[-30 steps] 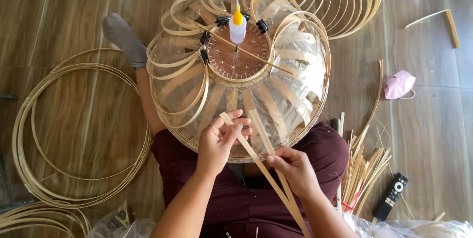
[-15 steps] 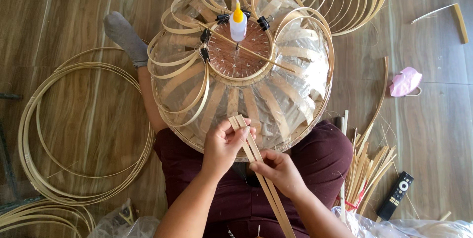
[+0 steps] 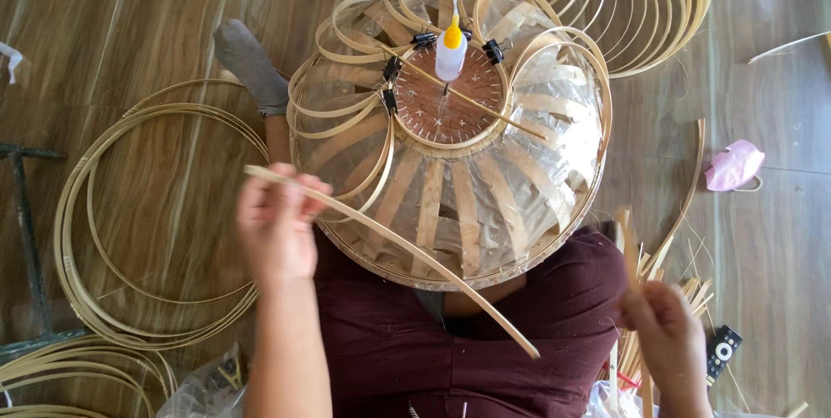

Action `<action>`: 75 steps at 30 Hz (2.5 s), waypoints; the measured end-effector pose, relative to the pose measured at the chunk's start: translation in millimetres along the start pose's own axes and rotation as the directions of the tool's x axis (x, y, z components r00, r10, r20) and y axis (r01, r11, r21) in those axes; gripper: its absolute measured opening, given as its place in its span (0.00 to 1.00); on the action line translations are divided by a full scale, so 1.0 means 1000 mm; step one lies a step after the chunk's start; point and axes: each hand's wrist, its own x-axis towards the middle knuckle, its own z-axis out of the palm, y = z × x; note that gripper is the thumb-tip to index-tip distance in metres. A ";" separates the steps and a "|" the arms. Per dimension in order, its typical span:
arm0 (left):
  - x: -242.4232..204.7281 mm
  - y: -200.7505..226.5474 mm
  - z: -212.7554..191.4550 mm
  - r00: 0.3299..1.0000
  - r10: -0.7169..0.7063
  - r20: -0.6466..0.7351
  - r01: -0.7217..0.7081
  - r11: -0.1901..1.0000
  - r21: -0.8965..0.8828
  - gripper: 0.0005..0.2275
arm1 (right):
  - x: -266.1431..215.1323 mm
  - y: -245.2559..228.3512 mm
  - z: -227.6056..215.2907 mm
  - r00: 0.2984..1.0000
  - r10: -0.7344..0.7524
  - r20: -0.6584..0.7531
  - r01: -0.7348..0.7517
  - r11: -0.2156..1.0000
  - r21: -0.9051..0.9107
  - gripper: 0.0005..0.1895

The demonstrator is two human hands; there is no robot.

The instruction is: The person assembles a spherical bamboo structure by gluing curved bamboo strips onto wooden rings and securing them with binder clips.

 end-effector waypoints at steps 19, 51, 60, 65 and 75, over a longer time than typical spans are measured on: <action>-0.039 -0.079 0.073 0.650 0.191 0.736 -0.758 0.233 0.609 0.27 | -0.029 -0.134 0.096 0.945 -0.230 0.232 0.234 0.972 0.012 0.32; -0.014 -0.062 0.058 0.572 0.177 0.801 -0.811 0.269 0.520 0.16 | 0.022 -0.191 0.098 0.747 -0.664 0.012 0.596 0.662 -0.456 0.20; -0.015 -0.065 0.056 0.573 0.174 0.801 -0.811 0.259 0.524 0.19 | 0.031 -0.193 0.111 0.715 -0.693 0.085 0.666 0.640 -0.382 0.22; -0.013 -0.063 0.059 0.579 0.165 0.799 -0.807 0.260 0.531 0.19 | 0.020 -0.174 0.115 0.774 -0.630 0.061 0.631 0.761 -0.149 0.15; -0.015 -0.066 0.057 0.572 0.199 0.796 -0.813 0.264 0.519 0.15 | 0.000 -0.155 0.122 0.962 -0.144 0.231 0.060 0.940 0.335 0.16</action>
